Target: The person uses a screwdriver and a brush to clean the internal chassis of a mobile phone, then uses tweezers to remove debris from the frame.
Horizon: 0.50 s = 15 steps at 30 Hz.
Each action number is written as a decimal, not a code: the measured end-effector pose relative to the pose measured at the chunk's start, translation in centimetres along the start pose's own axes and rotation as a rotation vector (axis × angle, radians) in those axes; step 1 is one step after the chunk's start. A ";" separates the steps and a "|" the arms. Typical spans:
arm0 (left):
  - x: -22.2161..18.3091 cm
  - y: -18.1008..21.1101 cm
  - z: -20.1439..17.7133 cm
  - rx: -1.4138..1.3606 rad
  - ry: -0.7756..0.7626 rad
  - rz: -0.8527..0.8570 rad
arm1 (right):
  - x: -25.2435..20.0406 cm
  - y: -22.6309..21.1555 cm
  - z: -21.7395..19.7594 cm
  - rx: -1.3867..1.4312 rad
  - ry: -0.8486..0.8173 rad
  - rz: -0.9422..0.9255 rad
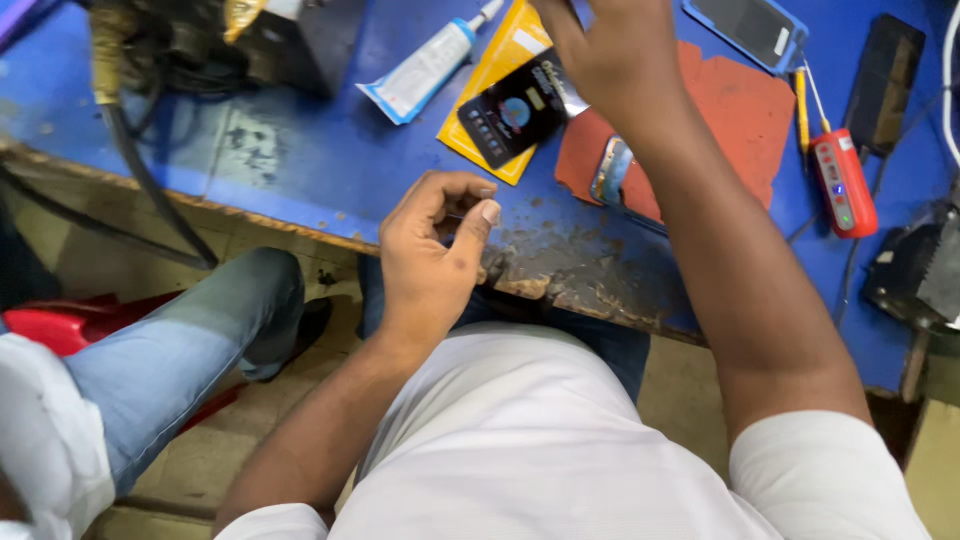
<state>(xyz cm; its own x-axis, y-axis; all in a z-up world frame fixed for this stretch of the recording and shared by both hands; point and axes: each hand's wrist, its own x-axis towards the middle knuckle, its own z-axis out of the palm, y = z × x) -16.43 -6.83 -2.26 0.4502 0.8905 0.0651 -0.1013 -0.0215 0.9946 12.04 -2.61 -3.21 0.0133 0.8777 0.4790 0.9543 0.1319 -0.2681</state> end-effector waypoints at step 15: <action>2.9 -2.4 7.0 0.400 -0.461 0.476 | -18.8 -9.4 -10.2 0.504 0.246 0.825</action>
<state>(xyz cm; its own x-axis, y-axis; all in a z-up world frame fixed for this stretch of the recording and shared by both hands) -8.64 -7.36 -3.91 0.7711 0.4672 0.4326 -0.0873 -0.5954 0.7987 5.86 -25.05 -1.13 0.7309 0.6704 0.1276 0.3814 -0.2462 -0.8910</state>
